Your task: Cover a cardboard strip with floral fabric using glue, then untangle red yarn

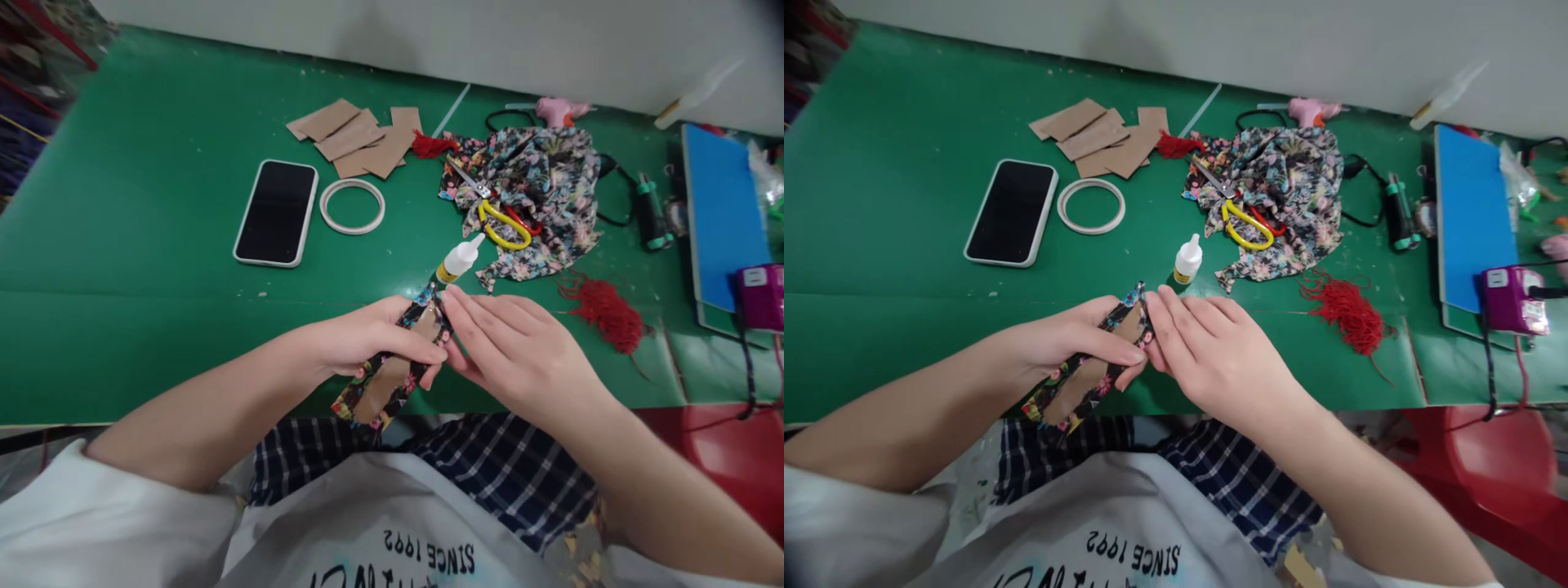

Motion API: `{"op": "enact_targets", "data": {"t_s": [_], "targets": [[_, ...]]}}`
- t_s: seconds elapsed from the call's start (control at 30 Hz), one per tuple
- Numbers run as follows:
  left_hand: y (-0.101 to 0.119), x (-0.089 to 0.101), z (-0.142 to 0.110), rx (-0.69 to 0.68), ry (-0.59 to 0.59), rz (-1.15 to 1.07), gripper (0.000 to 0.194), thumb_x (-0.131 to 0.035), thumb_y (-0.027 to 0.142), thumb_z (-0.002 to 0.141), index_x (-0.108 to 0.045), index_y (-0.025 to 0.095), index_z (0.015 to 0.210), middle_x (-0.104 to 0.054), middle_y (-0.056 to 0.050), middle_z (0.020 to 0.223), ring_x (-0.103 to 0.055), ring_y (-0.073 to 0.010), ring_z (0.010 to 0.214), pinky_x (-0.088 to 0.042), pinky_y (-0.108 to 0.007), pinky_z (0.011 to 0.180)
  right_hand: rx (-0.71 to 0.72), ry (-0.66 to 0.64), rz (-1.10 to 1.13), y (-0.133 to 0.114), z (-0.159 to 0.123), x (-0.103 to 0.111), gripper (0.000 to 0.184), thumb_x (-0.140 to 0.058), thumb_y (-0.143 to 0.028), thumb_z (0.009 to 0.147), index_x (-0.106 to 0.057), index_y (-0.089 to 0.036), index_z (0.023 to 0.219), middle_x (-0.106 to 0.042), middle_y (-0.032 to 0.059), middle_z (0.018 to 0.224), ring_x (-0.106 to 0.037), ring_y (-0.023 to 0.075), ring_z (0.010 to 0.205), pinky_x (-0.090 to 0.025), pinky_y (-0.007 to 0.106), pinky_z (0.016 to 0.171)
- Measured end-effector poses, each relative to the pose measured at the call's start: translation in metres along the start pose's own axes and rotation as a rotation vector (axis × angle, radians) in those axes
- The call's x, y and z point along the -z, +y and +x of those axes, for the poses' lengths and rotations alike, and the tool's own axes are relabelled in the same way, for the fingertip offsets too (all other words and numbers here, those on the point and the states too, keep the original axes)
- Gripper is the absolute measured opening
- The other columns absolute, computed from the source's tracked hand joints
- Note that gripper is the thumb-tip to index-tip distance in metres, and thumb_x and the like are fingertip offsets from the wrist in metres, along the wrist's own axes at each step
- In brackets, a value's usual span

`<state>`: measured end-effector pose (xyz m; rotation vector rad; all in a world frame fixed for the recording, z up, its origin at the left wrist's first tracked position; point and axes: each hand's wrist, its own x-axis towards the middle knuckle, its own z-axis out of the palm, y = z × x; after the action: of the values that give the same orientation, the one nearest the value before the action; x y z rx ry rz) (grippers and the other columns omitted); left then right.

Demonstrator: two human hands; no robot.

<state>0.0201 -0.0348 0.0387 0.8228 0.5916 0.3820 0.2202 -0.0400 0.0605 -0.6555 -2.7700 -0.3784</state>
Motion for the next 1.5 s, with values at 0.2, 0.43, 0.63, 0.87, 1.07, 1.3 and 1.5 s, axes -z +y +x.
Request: {"op": "enact_targets", "data": {"t_s": [0.2,0.43,0.63,0.87,1.07,1.3,1.5], "targets": [[-0.002,0.001,0.005,0.04,0.021,-0.053,0.015,-0.062,0.017,0.074,-0.063,0.01,0.06,-0.06,0.002,0.053,-0.052,-0.0048,0.045,-0.04,-0.013,0.044,0.095,-0.117,-0.133,-0.002,0.005,0.003,0.036,-0.047,-0.012,0.087,-0.055,0.008,0.116,-0.062,0.0242,0.115,-0.066,0.0267,0.094,-0.056,0.038,0.078],[-0.007,0.006,0.008,0.079,0.061,0.008,0.018,-0.064,0.021,0.073,-0.063,0.01,0.059,-0.06,0.0,0.055,-0.053,-0.0064,0.046,-0.04,-0.016,0.046,0.064,-0.163,-0.231,-0.011,0.006,0.0,0.037,-0.045,-0.007,0.085,-0.055,0.008,0.117,-0.061,0.0258,0.115,-0.066,0.0285,0.094,-0.057,0.038,0.076],[-0.008,0.007,0.009,0.115,0.1,0.038,0.022,-0.068,0.027,0.071,-0.063,0.01,0.059,-0.06,-0.001,0.054,-0.052,-0.007,0.046,-0.04,-0.017,0.045,-0.044,-0.208,-0.165,-0.024,0.007,-0.001,0.04,-0.04,-0.003,0.084,-0.052,0.008,0.12,-0.058,0.0286,0.118,-0.067,0.0301,0.088,-0.056,0.046,0.076],[-0.001,0.006,0.006,0.072,0.12,0.106,0.019,-0.062,0.02,0.075,-0.062,0.011,0.059,-0.06,0.001,0.052,-0.053,-0.0064,0.045,-0.041,-0.016,0.045,-0.279,-0.249,0.014,-0.032,0.006,-0.001,0.053,-0.034,-0.002,0.084,-0.038,-0.005,0.137,-0.046,0.0222,0.135,-0.059,0.0343,0.106,-0.051,0.058,0.08],[0.002,0.006,0.002,0.004,0.128,0.182,0.018,-0.061,0.02,0.077,-0.063,0.011,0.062,-0.061,0.001,0.057,-0.056,-0.007,0.049,-0.045,-0.016,0.049,-0.234,-0.282,-0.019,-0.021,0.009,0.008,0.047,-0.037,-0.007,0.086,-0.042,-0.001,0.133,-0.048,0.0204,0.135,-0.06,0.0309,0.105,-0.055,0.048,0.076],[0.004,0.007,0.0,-0.034,0.124,0.192,0.017,-0.062,0.021,0.078,-0.064,0.011,0.064,-0.062,0.001,0.059,-0.056,-0.0069,0.05,-0.046,-0.016,0.05,-0.303,-0.132,0.119,-0.023,0.0,0.005,0.051,-0.034,-0.009,0.088,-0.033,-0.006,0.139,-0.045,0.0156,0.139,-0.054,0.0264,0.115,-0.051,0.045,0.088],[0.005,0.008,-0.003,-0.027,0.073,0.238,0.017,-0.064,0.024,0.078,-0.068,0.014,0.092,-0.064,0.001,0.064,-0.057,-0.0081,0.054,-0.046,-0.017,0.051,-0.714,0.238,0.782,-0.007,-0.003,0.0,0.042,-0.04,-0.016,0.09,-0.048,-0.024,0.131,-0.066,0.0058,0.114,-0.065,0.016,0.097,-0.054,0.036,0.087]]}}
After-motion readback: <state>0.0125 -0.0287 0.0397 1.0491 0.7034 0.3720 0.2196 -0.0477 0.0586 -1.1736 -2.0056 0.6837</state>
